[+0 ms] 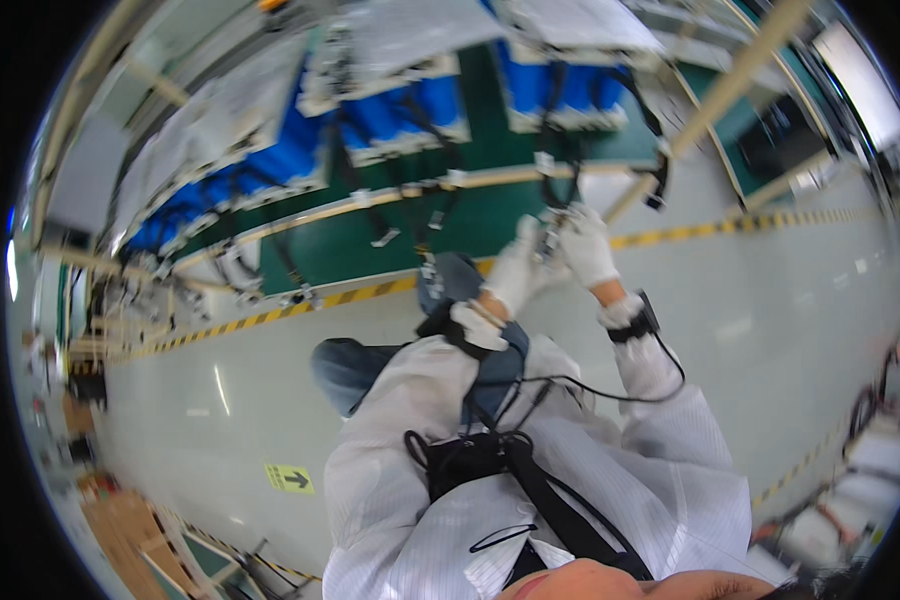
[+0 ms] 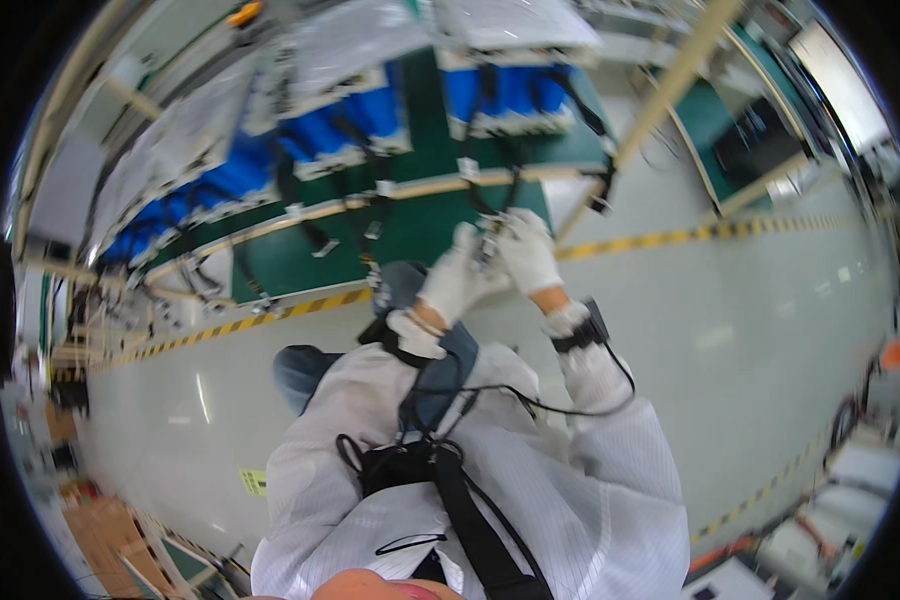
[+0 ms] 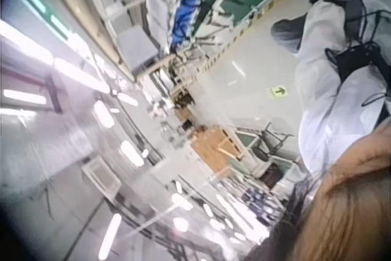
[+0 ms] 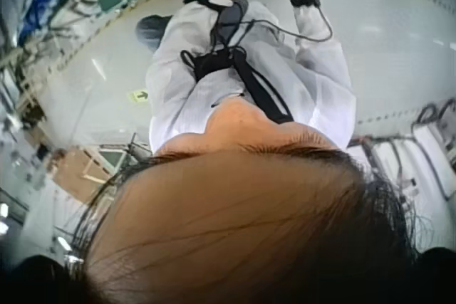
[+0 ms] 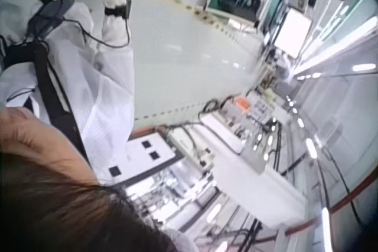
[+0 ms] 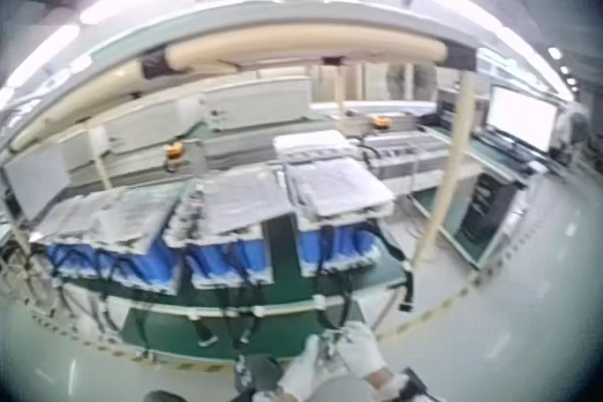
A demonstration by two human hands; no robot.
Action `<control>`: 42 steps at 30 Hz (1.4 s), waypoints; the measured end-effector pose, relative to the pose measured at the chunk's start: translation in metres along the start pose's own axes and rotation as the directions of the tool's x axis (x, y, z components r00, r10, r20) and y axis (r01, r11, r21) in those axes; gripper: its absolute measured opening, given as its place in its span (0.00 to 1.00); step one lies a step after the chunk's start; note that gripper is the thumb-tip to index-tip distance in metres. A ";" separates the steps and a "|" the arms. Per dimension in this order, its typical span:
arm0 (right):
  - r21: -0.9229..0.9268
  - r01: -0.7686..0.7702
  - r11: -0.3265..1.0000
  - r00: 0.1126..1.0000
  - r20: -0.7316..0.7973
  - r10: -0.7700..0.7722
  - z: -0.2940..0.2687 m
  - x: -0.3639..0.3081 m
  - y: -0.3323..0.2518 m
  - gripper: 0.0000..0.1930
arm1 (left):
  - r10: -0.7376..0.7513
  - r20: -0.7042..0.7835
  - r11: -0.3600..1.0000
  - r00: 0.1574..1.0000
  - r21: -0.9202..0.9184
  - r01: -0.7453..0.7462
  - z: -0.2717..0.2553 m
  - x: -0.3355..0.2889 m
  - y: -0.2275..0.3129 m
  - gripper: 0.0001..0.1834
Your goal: Connecting wires, applying adhesive tape, and assembling electronic battery packs on a production line workbench.
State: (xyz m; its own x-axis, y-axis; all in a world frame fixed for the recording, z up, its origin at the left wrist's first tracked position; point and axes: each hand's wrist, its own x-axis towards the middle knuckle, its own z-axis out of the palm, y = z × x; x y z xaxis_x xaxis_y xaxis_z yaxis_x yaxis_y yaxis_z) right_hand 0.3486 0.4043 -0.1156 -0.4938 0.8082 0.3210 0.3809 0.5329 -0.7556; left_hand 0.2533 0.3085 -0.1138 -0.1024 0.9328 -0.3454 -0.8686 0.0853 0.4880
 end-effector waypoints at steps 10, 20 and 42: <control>0.359 -0.438 0.824 0.895 0.082 0.439 -0.042 -0.002 0.005 0.13 | -0.102 0.092 0.944 0.991 0.324 0.067 0.020 -0.009 -0.024 0.15; 0.566 -0.596 0.569 0.803 0.402 0.440 -0.032 -0.012 -0.019 0.16 | 0.042 0.061 0.937 0.997 0.344 -0.060 0.012 -0.005 -0.046 0.16; 0.826 -0.328 0.458 0.936 0.350 0.038 -0.025 0.044 -0.208 0.18 | 0.649 0.481 -0.246 0.589 0.866 -0.436 0.095 -0.126 0.086 0.13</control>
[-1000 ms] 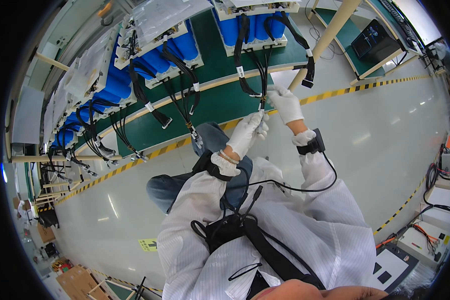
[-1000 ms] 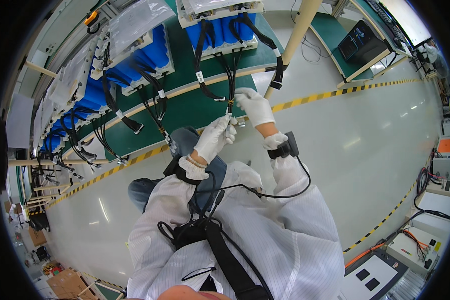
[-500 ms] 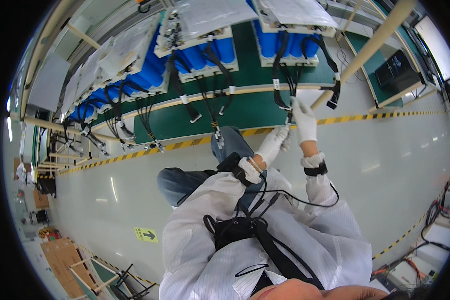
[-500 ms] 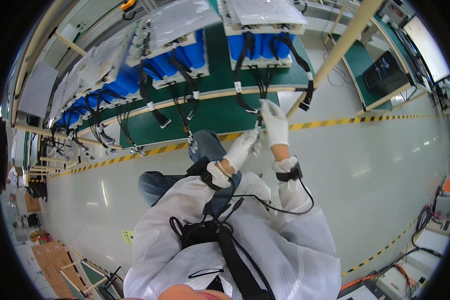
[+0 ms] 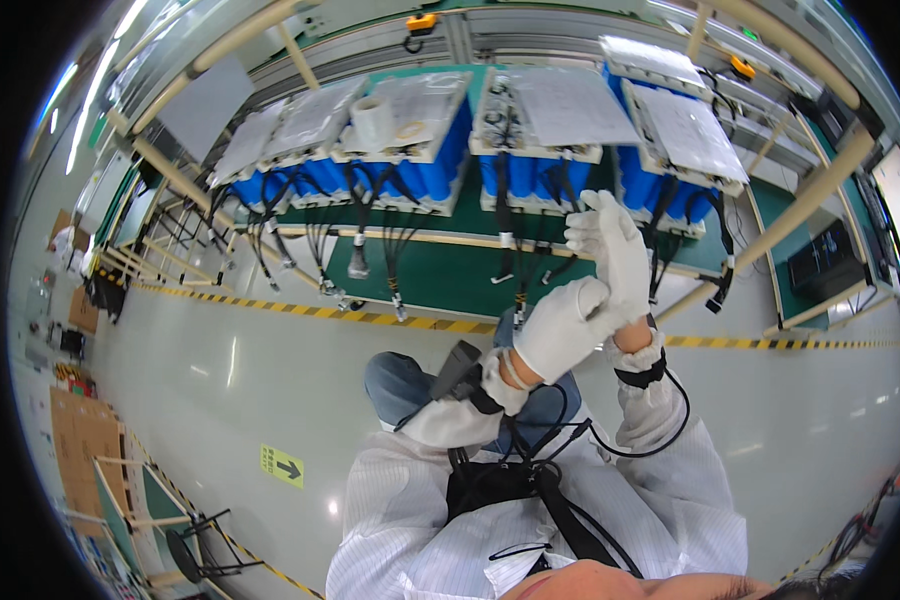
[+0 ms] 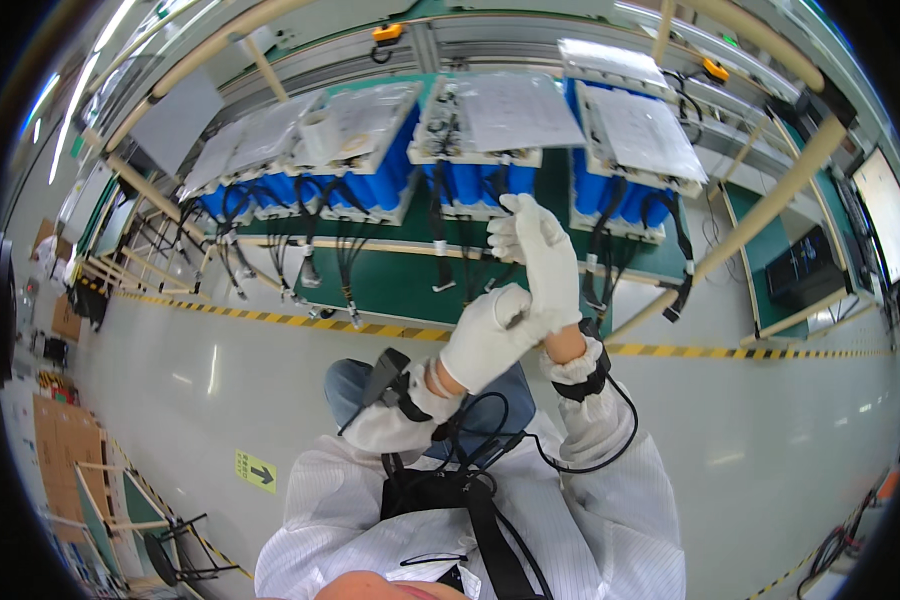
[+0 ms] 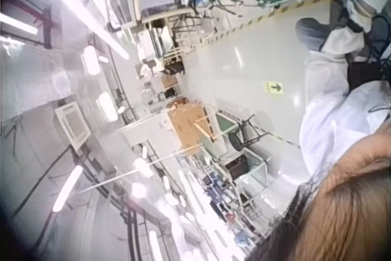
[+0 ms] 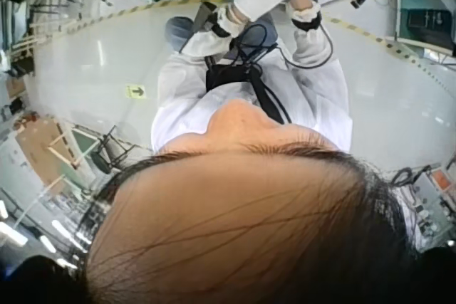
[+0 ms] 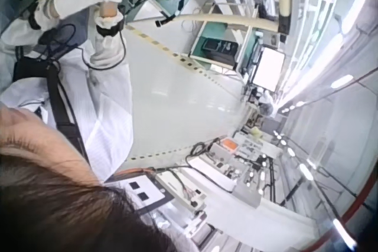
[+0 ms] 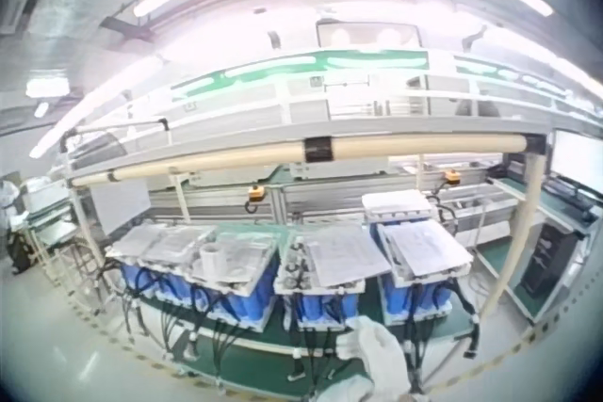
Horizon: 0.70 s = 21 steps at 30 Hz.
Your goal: Connecting wires, applying adhesive tape, and assembling electronic battery packs on a production line workbench.
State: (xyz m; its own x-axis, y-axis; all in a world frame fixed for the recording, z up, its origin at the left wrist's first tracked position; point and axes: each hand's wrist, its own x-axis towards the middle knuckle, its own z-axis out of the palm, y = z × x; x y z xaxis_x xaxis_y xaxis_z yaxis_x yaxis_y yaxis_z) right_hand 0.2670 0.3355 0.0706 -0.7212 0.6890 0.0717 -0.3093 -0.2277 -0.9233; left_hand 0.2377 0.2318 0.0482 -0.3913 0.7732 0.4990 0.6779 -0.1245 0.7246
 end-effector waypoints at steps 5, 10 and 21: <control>-0.144 0.238 0.960 0.912 0.373 -0.170 0.069 0.032 0.012 0.27 | 0.141 -0.029 0.988 0.990 -0.062 -0.142 -0.044 -0.016 -0.019 0.11; -0.610 0.626 0.485 0.772 0.398 -0.496 0.175 0.098 0.010 0.27 | -0.456 0.170 0.634 0.874 -0.627 0.453 -0.110 -0.042 -0.032 0.14; -0.738 0.540 0.404 0.831 0.546 -0.112 0.215 0.188 0.038 0.22 | -0.664 0.055 0.511 0.746 -0.696 0.506 -0.144 -0.111 -0.081 0.15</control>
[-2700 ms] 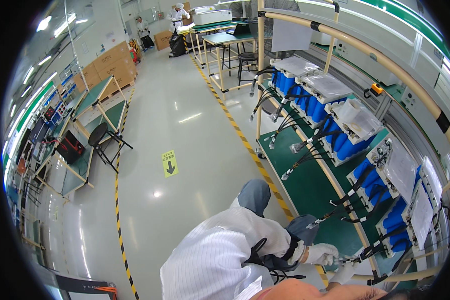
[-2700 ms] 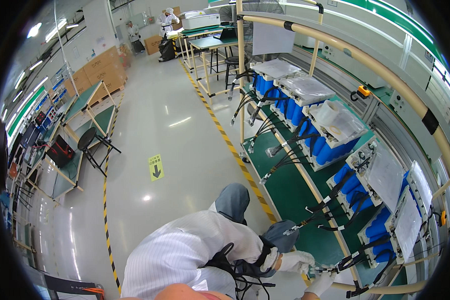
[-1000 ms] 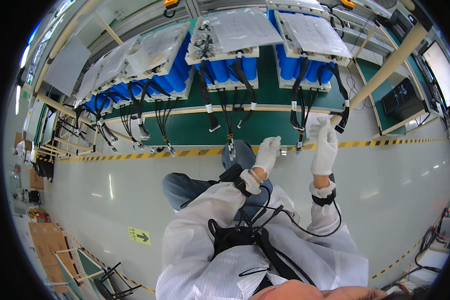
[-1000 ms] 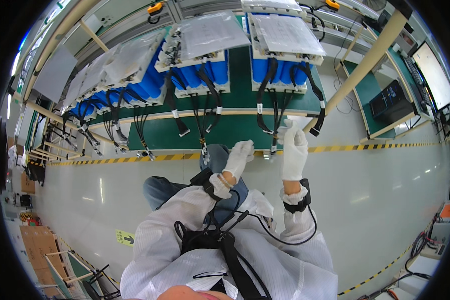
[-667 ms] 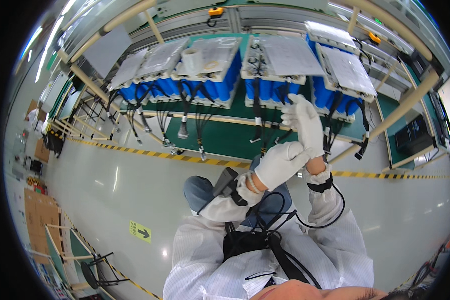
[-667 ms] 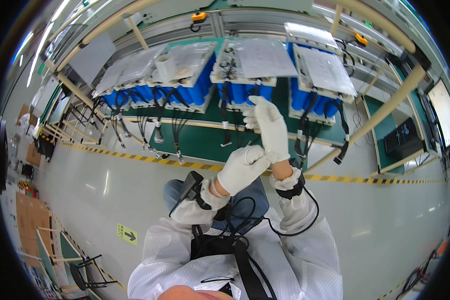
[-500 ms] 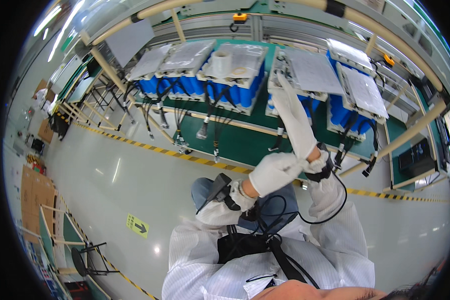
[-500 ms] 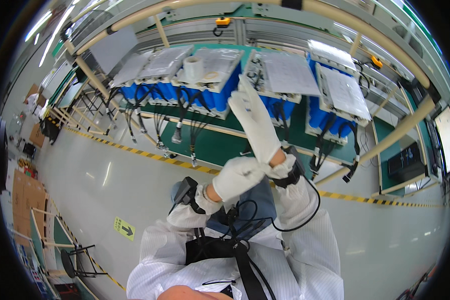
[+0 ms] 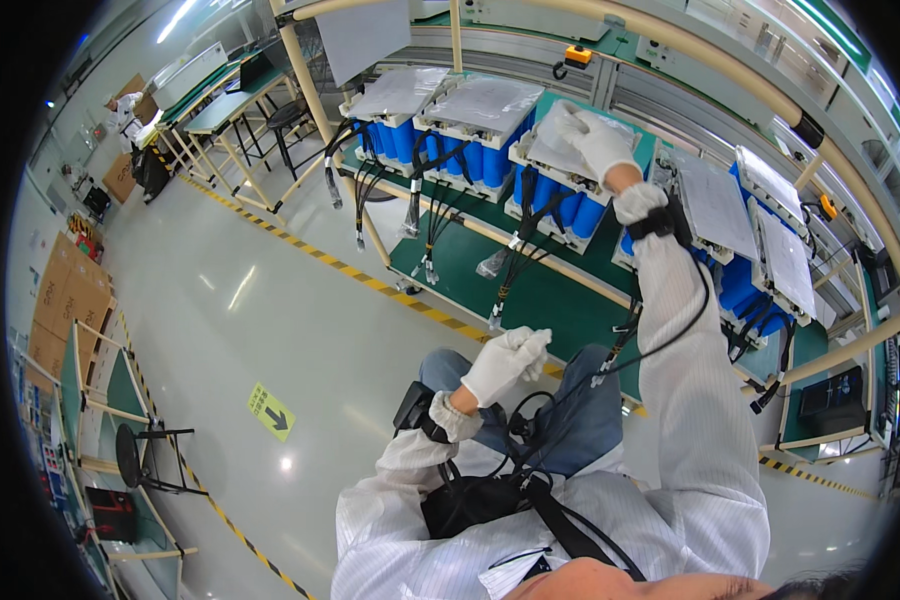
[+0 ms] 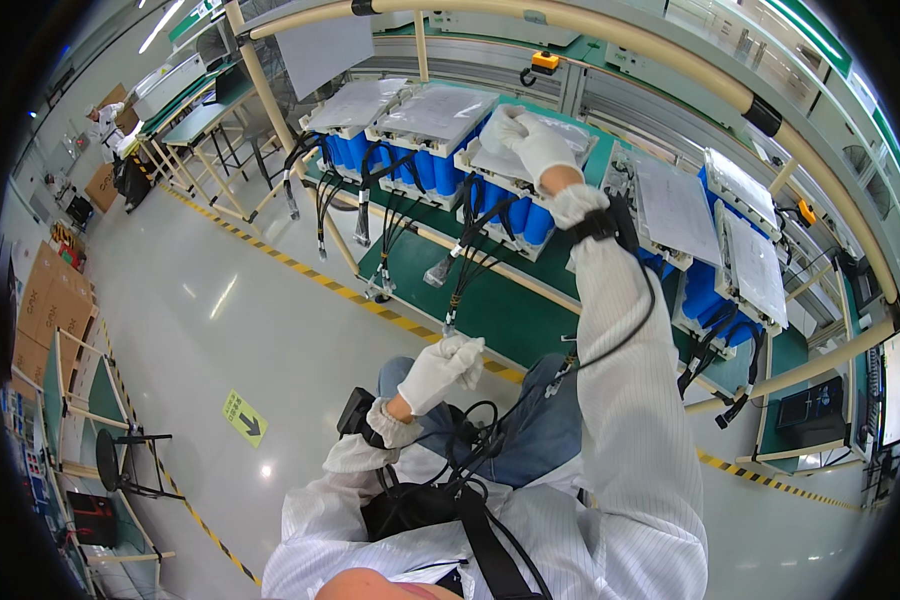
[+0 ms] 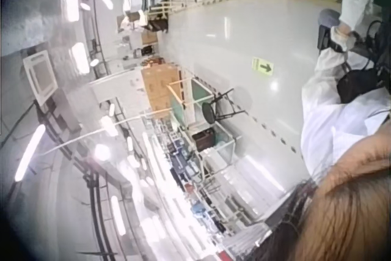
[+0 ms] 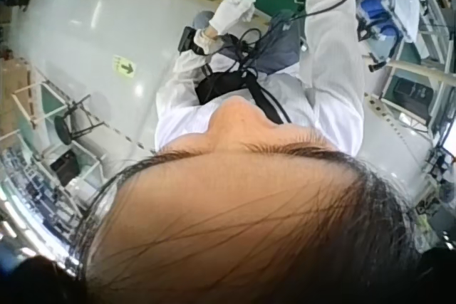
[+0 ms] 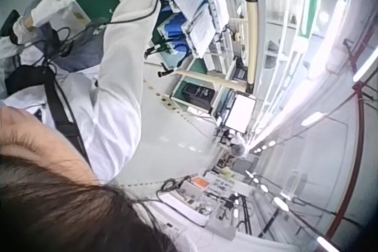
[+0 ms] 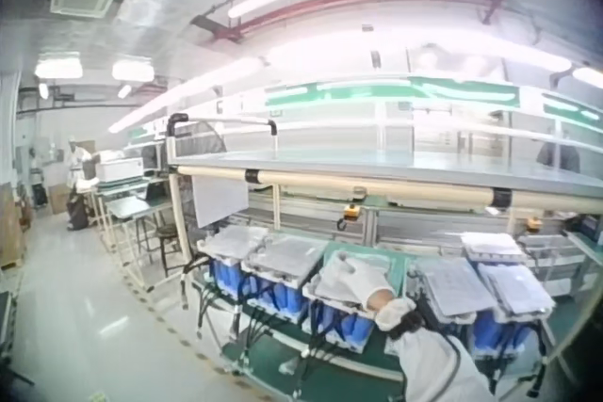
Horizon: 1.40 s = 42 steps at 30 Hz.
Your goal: Connecting wires, applying adhesive tape, and assembling electronic battery packs on a production line workbench.
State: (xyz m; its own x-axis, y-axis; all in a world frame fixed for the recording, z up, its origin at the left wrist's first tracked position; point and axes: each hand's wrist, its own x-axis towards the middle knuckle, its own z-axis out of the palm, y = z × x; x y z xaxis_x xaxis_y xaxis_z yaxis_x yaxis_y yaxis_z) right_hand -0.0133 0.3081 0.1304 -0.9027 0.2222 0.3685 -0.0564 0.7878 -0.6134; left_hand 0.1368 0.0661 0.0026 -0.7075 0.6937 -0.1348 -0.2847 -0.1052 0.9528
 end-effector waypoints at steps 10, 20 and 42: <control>0.889 -0.038 0.456 0.938 0.190 -0.291 0.008 -0.150 -0.084 0.22 | 0.579 -0.209 0.809 0.788 0.028 -0.587 -0.021 -0.004 0.061 0.29; 0.892 -0.102 0.440 0.945 0.225 -0.238 0.053 -0.226 -0.069 0.16 | 0.469 -0.174 0.851 0.866 -0.175 -0.496 -0.009 -0.021 0.038 0.26; 0.976 0.180 -0.121 0.983 -0.173 0.067 0.039 -0.294 0.005 0.13 | 0.425 -0.183 0.816 0.886 -0.346 -0.463 0.042 0.003 0.011 0.27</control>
State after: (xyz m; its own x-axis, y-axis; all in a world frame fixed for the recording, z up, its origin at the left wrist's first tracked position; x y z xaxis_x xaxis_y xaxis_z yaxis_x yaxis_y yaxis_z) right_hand 0.2355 0.2243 -0.0087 -0.8168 0.3709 0.4419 -0.5725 -0.6159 -0.5413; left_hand 0.1582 0.0969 0.0241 -0.8667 0.4396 0.2357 -0.1289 -0.6538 0.7457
